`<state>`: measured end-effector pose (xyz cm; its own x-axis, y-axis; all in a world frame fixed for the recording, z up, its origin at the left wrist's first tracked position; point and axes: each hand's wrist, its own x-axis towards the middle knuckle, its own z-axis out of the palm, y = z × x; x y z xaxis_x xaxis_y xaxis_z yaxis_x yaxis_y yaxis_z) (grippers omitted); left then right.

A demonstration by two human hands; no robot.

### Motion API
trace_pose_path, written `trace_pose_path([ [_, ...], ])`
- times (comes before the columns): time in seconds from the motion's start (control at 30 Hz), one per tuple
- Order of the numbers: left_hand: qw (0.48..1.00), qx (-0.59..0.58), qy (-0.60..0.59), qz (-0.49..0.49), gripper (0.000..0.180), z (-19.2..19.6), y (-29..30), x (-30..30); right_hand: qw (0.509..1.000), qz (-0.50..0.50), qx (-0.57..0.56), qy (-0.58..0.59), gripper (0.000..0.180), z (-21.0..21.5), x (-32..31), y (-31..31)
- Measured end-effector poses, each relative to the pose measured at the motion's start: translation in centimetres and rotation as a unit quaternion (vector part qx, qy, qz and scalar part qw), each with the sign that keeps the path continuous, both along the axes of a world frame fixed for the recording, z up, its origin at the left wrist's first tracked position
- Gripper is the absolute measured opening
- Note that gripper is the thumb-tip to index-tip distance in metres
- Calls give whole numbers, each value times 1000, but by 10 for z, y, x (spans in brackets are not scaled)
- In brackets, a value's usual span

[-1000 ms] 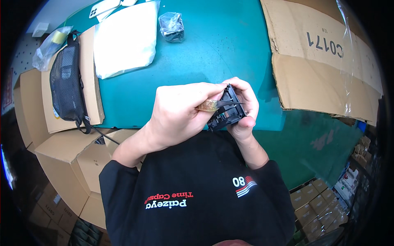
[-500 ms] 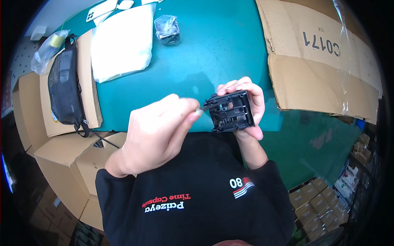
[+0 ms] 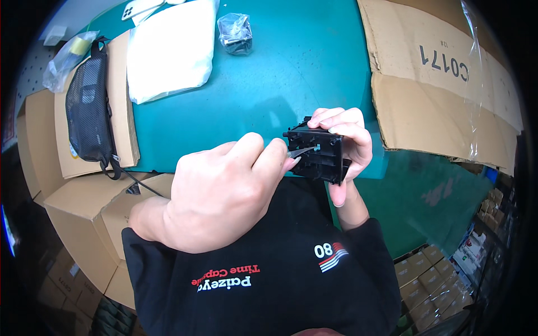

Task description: The person trims black plastic components using a small craft blade, wraps each finished component in a plastic bag, and places the bagged parts into a cardboard box.

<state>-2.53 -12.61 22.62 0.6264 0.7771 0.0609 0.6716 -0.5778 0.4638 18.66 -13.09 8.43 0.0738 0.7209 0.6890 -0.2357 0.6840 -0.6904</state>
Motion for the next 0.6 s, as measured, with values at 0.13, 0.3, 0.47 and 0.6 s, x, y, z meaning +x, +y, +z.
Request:
trace_pose_path([
  [0.13, 1000, -3, 3, -3, 16, 3, -1, 0, 1000, -3, 3, -22, 103, 3, 2, -2],
  [0.3, 1000, -21, 0, -17, 17, 3, 0, 0, 999, -9, 3, -36, 103, 5, 2, -2],
  [0.47, 999, -25, -19, -24, 17, 2, 1, -1, 998, -15, 13, -59, 100, 8, 4, -1],
  [0.6, 999, -39, -19, -27, 14, 3, 2, -2, 997, -27, 23, -76, 99, 10, 6, -1],
])
